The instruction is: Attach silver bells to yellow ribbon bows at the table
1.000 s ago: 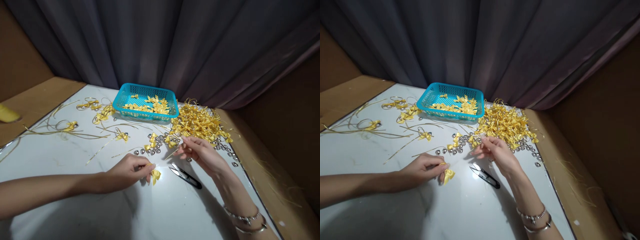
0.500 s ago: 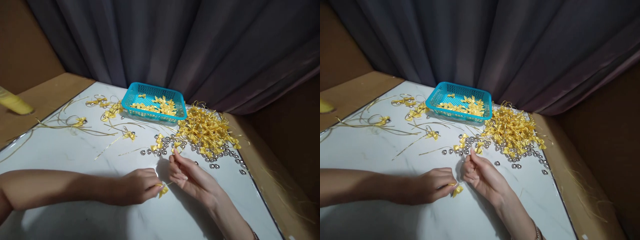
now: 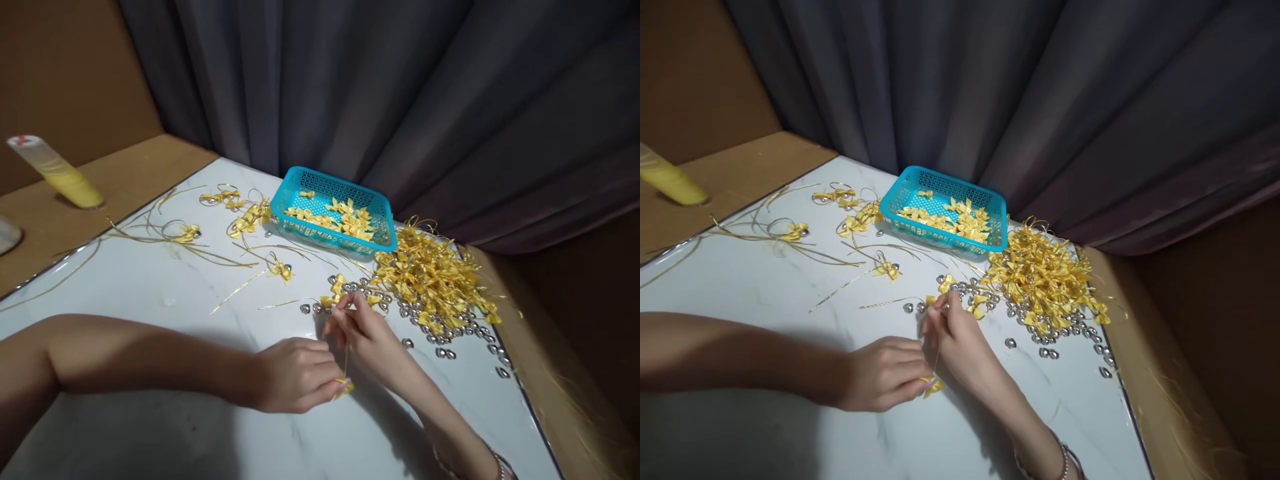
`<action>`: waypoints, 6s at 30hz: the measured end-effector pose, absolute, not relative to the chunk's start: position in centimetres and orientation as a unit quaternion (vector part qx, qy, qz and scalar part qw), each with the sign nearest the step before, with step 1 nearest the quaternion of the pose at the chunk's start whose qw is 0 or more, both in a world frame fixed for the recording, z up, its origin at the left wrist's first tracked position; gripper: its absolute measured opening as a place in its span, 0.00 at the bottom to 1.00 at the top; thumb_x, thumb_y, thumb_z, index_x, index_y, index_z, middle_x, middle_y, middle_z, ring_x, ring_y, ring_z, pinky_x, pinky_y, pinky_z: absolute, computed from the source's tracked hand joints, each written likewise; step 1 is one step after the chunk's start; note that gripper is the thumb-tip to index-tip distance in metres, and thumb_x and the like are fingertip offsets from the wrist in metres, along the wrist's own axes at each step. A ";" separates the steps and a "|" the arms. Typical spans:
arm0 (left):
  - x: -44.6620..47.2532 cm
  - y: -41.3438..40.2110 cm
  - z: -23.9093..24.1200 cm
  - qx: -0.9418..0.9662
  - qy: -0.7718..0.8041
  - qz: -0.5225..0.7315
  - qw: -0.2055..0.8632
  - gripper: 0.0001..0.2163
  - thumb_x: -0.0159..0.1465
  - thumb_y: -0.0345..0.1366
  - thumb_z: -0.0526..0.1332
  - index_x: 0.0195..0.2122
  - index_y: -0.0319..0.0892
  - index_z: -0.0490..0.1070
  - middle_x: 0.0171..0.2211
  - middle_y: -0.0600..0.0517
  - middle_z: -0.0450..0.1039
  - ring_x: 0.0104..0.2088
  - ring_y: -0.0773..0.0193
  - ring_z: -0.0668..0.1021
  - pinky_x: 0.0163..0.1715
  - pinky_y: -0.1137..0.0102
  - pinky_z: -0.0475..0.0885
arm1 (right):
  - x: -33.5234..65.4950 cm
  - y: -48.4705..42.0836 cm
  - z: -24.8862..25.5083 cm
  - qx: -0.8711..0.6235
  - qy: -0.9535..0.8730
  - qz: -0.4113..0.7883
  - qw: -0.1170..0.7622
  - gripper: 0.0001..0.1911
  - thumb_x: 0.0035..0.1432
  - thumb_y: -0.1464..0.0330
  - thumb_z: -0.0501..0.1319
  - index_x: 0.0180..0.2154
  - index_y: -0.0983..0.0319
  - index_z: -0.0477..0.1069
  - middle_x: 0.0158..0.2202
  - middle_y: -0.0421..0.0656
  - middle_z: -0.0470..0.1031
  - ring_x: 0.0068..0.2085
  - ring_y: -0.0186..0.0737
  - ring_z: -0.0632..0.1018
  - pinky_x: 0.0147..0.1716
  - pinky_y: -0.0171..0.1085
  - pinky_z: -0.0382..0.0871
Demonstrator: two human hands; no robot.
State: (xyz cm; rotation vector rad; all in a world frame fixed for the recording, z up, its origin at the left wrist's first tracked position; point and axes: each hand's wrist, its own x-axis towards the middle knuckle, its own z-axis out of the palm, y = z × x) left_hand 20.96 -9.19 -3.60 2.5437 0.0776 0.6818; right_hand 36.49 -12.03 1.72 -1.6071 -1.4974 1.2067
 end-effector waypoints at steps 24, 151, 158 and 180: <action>21.2 -8.8 -3.5 0.940 0.088 0.206 0.256 0.14 0.68 0.32 0.49 0.26 0.38 0.68 0.23 0.54 0.70 0.26 0.65 0.70 0.29 0.71 0.65 | 37.6 -13.6 -0.2 -0.661 -0.659 0.195 0.303 0.09 0.54 0.78 0.50 0.29 0.60 0.63 0.34 0.44 0.76 0.33 0.37 0.76 0.31 0.33 0.68; 21.7 -9.4 -0.9 0.673 0.338 0.236 0.615 0.14 0.63 0.40 0.54 0.22 0.41 0.64 0.20 0.57 0.61 0.21 0.71 0.63 0.24 0.74 0.61 | 35.8 -21.1 2.7 -0.624 -0.562 0.166 0.517 0.19 0.56 0.79 0.57 0.42 0.53 0.77 0.33 0.39 0.80 0.32 0.38 0.75 0.33 0.39 0.71; 21.6 -9.5 -0.7 0.685 0.327 0.235 0.608 0.14 0.63 0.39 0.54 0.21 0.41 0.62 0.20 0.57 0.59 0.23 0.70 0.64 0.26 0.74 0.61 | 34.5 -20.7 2.5 -0.698 -0.440 0.297 0.480 0.06 0.55 0.68 0.62 0.28 0.60 0.76 0.16 0.37 0.73 0.16 0.31 0.72 0.17 0.30 0.68; 21.6 -9.6 -0.9 0.704 0.311 0.252 0.586 0.13 0.63 0.38 0.54 0.22 0.41 0.63 0.21 0.57 0.61 0.24 0.70 0.65 0.27 0.74 0.63 | 33.9 -20.4 3.3 -0.667 -0.325 0.429 0.515 0.08 0.51 0.65 0.65 0.23 0.61 0.75 0.16 0.39 0.74 0.16 0.30 0.72 0.17 0.29 0.68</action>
